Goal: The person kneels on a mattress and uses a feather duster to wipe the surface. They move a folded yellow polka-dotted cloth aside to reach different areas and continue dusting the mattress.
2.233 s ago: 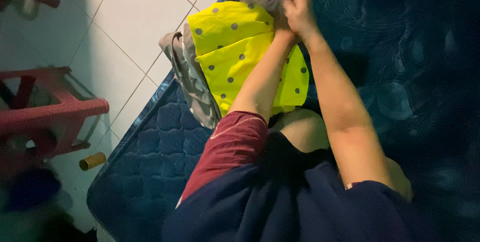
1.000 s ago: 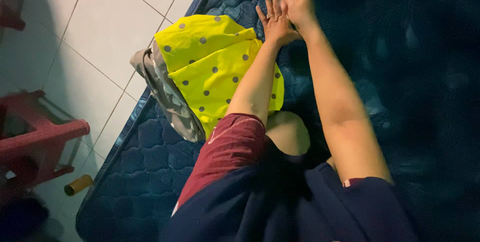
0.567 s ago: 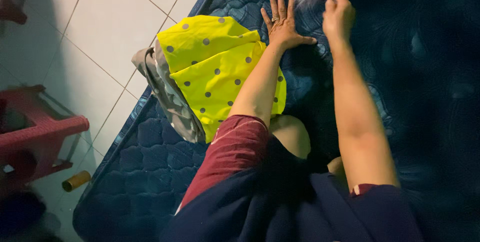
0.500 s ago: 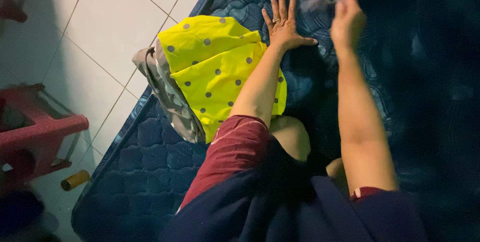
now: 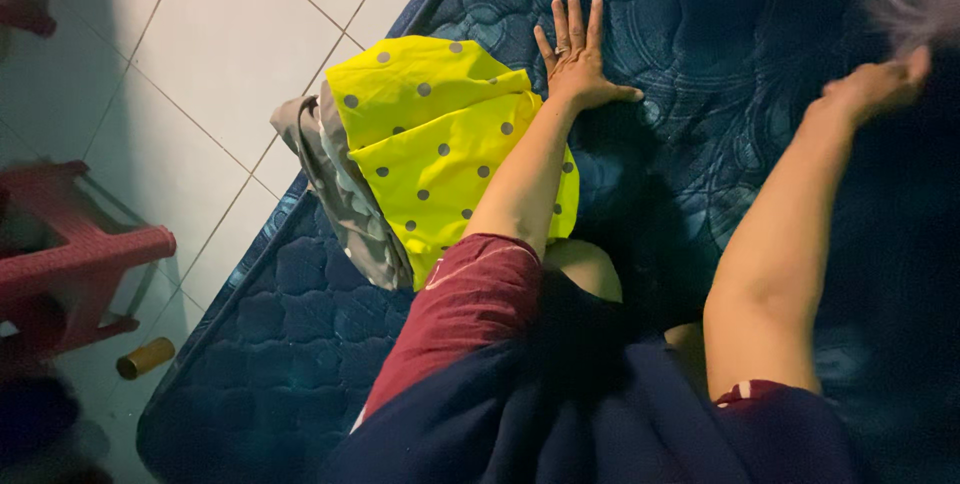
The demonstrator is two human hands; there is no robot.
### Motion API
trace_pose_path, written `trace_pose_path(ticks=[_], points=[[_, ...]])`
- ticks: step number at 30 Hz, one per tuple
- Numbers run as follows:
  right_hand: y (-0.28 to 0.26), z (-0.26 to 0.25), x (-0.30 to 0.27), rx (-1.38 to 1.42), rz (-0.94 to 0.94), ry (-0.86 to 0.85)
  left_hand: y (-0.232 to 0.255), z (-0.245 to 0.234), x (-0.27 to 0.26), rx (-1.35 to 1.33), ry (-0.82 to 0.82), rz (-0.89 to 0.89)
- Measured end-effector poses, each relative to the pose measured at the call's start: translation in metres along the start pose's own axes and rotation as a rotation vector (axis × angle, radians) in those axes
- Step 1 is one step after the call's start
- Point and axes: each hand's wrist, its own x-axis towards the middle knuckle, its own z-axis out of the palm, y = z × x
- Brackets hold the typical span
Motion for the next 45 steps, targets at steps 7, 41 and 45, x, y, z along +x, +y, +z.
trace_pose_path(ticks=[7, 41, 45], points=[[0.004, 0.111, -0.074, 0.037, 0.169, -0.255, 0.002, -0.004, -0.003, -0.018, -0.009, -0.008], [-0.044, 0.109, -0.094, 0.068, 0.205, -0.26, -0.001, -0.002, -0.002, -0.044, -0.023, -0.006], [-0.054, 0.158, -0.124, 0.077, 0.358, -0.39, 0.0, -0.001, -0.002, -0.024, -0.018, -0.005]])
